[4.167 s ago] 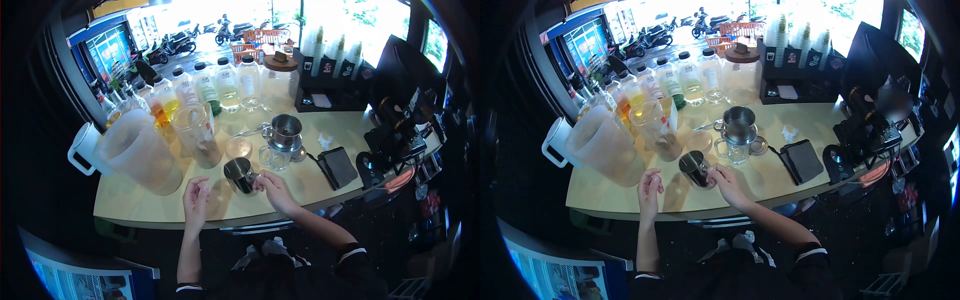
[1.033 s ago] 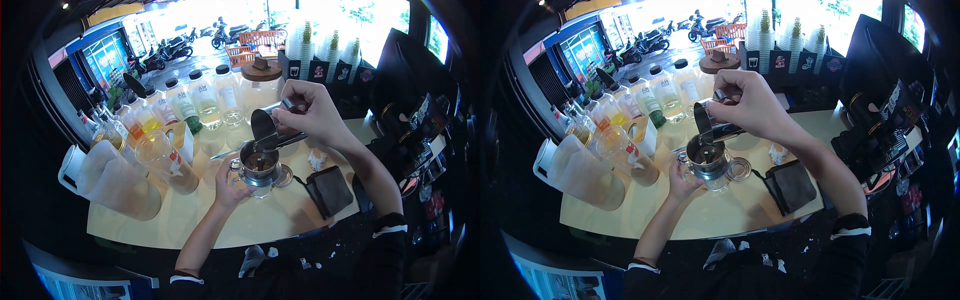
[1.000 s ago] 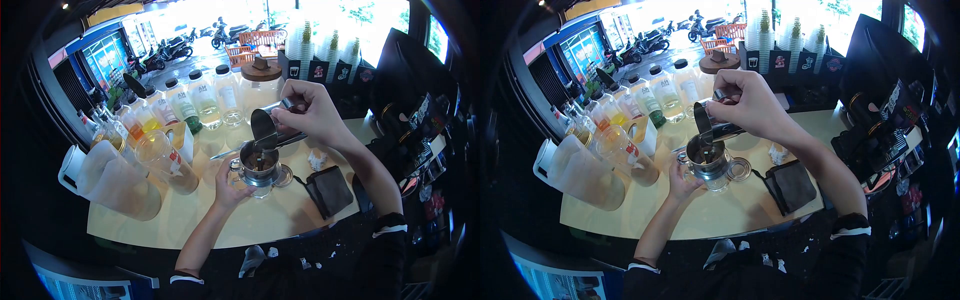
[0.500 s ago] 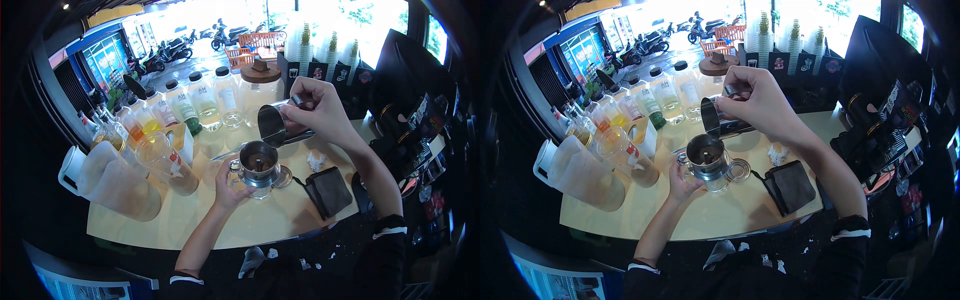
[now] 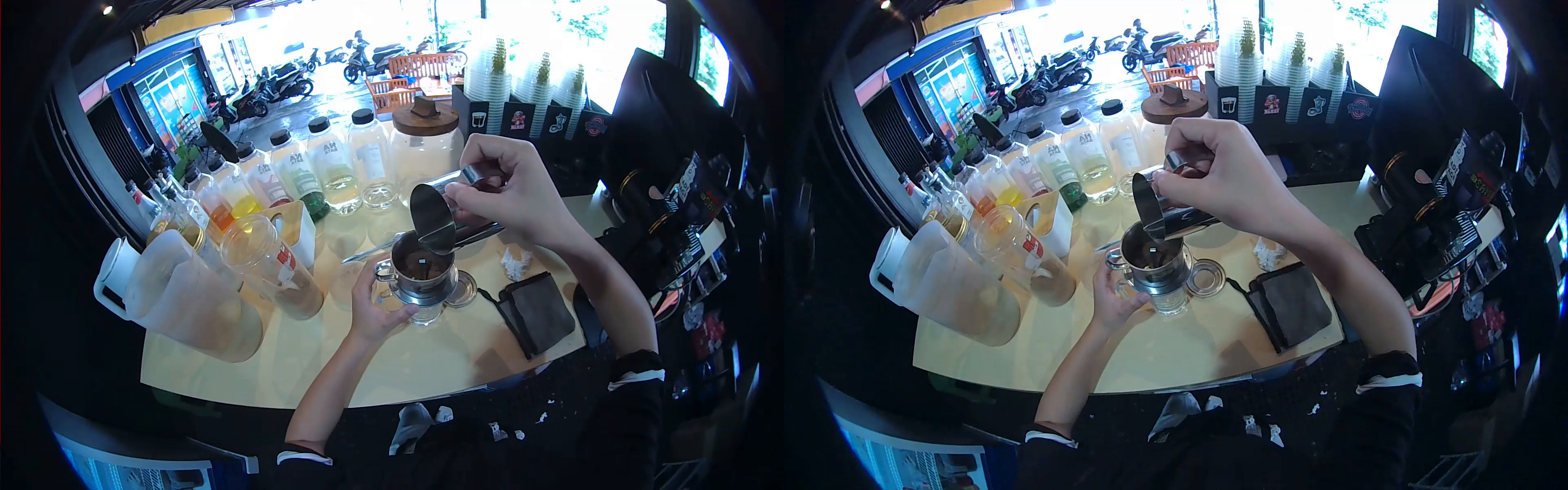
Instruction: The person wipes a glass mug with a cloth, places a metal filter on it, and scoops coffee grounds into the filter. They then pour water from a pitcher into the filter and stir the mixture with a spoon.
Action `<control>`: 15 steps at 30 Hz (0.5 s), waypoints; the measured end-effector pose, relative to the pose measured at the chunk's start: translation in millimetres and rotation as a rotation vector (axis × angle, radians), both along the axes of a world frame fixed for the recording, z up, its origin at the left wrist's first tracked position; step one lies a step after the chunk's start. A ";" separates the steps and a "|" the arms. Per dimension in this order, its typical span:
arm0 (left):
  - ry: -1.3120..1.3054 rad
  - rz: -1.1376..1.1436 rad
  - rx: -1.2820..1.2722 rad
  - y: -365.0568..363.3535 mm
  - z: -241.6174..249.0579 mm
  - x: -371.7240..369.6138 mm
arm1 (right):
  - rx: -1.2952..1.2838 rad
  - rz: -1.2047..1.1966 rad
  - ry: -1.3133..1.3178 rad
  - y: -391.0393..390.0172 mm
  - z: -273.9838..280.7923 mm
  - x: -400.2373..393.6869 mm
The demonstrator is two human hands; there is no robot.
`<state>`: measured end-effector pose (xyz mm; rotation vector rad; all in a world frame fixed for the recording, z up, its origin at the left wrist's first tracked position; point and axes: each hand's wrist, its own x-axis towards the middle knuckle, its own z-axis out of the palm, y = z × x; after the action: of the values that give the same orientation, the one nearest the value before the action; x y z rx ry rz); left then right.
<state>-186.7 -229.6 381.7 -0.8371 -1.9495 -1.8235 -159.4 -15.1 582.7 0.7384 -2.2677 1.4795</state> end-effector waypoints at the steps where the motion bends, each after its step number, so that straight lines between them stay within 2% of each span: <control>1: 0.000 0.001 0.001 -0.1 0.3 0.4 | 0.001 0.001 0.000 -0.8 -1.1 -1.6; 15: 0.045 0.011 -0.013 0.4 4.3 0.2 | -0.015 -0.019 0.027 -6.9 -10.2 -14.0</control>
<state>-186.4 -229.3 386.0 -0.8625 -1.9363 -1.7724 -173.4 -22.1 572.5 0.7263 -2.2351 1.4675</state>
